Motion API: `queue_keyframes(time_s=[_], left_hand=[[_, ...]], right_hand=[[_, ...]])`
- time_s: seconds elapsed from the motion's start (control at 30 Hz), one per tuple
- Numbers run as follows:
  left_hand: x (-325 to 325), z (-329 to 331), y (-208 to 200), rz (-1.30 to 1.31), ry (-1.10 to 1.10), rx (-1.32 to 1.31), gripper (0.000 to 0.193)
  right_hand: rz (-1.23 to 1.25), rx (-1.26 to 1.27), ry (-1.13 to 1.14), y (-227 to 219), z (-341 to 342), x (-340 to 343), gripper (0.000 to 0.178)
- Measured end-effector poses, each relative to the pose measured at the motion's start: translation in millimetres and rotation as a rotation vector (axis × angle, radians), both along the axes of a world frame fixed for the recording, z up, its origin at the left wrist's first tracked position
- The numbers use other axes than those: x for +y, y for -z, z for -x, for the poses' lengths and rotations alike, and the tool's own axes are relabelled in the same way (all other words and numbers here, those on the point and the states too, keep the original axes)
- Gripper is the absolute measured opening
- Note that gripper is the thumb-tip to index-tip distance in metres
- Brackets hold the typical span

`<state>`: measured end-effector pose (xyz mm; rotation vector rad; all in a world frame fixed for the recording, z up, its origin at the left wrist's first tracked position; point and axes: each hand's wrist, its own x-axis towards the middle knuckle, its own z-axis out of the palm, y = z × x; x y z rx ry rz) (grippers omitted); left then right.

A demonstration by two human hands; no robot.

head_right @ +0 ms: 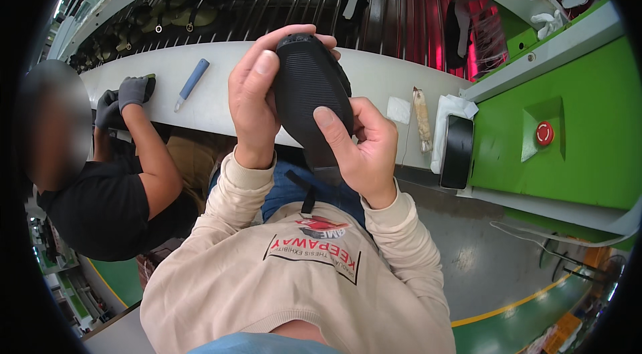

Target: Fitting shoe uppers to soles and inspecting the assembly on a production line.

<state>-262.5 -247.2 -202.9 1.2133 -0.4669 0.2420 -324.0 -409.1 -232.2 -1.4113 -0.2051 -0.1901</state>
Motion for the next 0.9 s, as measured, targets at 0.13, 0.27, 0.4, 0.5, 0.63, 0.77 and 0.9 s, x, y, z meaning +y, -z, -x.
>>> queue_keyframes(time_s=[0.13,0.27,0.4,0.5,0.63,0.77,0.9], left_hand=[[-1,0,0,0.047,-0.001,-0.004,0.04],[0,0,0,0.057,-0.002,-0.006,0.039],[0,1,1,0.045,-0.02,-0.014,0.038],[1,2,1,0.055,-0.014,-0.012,0.037],[2,5,-2,-0.037,-0.041,-0.01,0.041],[0,7,-4,-0.046,-0.045,-0.003,0.039],[0,10,-5,-0.048,-0.053,-0.002,0.039]], right_hand=[[-0.042,0.001,-0.001,1,1,1,0.027],[-0.02,-0.021,-0.001,4,0,1,0.027],[-0.036,-0.023,-0.011,4,1,1,0.027],[-0.025,-0.018,-0.02,4,2,-1,0.027],[-0.028,-0.015,-0.027,5,3,-2,0.027],[-0.044,-0.013,-0.037,7,5,-3,0.027],[-0.046,-0.006,-0.048,5,5,-4,0.027]])
